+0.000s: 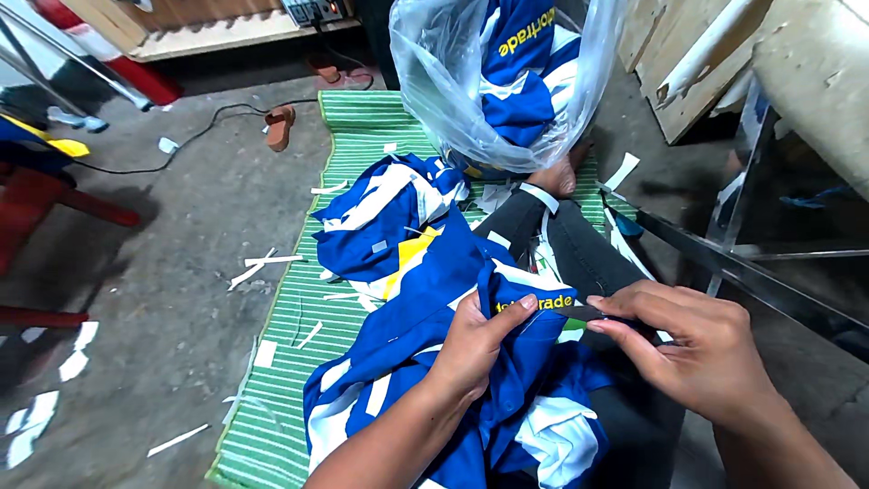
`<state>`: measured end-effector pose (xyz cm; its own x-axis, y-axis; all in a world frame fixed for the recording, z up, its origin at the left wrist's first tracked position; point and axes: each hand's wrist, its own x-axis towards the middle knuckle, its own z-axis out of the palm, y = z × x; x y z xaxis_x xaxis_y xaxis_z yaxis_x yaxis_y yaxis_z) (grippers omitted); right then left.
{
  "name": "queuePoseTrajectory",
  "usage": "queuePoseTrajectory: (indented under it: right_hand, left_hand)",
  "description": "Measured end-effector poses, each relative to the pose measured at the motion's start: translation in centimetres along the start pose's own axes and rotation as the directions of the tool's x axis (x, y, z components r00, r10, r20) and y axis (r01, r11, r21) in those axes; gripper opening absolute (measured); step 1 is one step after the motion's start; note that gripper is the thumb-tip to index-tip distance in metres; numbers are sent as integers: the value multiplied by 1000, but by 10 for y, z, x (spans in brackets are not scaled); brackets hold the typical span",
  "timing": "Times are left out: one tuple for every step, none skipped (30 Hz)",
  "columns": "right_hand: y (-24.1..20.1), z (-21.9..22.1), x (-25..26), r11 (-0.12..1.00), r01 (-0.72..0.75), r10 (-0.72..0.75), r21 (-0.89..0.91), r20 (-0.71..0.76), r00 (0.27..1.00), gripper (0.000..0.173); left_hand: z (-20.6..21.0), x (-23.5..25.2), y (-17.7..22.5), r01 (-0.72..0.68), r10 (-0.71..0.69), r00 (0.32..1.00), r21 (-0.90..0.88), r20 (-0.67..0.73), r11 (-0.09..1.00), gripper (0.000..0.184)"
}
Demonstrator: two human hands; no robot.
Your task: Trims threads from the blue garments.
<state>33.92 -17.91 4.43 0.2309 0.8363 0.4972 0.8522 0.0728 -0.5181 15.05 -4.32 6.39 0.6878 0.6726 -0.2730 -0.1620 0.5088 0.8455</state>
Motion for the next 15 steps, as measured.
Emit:
queuePoseTrajectory:
  right_hand:
    - [-1,0,-1,1000,-5,5,7,-3,1000,29]
    - [-1,0,-2,1000,-15,15,13,-16,1000,29]
    - [-2,0,-3,1000,-25,25,13,-39,999,29]
    - [-3,1,-4,999,-31,32,5,-66,997,30]
    - [-4,2,-5,999,-32,32,-6,-91,995,29]
    - [-5,3,-6,999,-31,29,-15,-106,994,29]
    - [-6,4,-6,999,-29,26,-21,-114,993,29]
    - [-6,5,-7,999,-27,24,-23,-119,993,29]
    - [-6,5,-7,999,-25,21,-25,-121,992,29]
    - [-6,6,-7,999,-22,18,-29,-123,992,29]
    - [-6,6,-7,999,-20,15,-35,-122,992,29]
    - [-6,6,-7,999,-19,14,-40,-120,993,29]
    - [-6,6,-7,999,-19,14,-44,-119,993,29]
    - [-6,7,-7,999,-21,15,-48,-120,993,29]
    - [-7,7,-7,998,-22,16,-51,-124,992,29]
  left_hand:
    - [0,0,0,-3,3,1000,-3,-5,1000,11]
    - [1,0,0,-9,9,1000,-3,-8,1000,10]
    - [1,0,0,-17,17,1000,0,-10,1000,10]
    - [1,0,0,-24,24,1000,7,-9,1000,11]
    - [1,0,1,-29,29,1000,8,-8,1000,10]
    - [1,0,1,-30,30,1000,8,-7,1000,10]
    - [2,-1,1,-29,29,1000,5,-6,1000,10]
    - [2,-1,1,-30,30,1000,3,-4,1000,10]
    - [2,-1,0,-31,31,1000,0,-5,1000,10]
    - [2,-1,0,-32,32,999,-1,-6,1000,10]
    - [2,-1,-1,-32,32,999,-2,-11,999,10]
    - [3,-1,-1,-33,33,999,-4,-16,999,10]
    - [3,-2,-1,-34,34,999,0,-18,999,10]
    - [3,-2,0,-35,36,999,5,-18,999,10]
    - [2,-2,0,-35,35,999,8,-17,999,9]
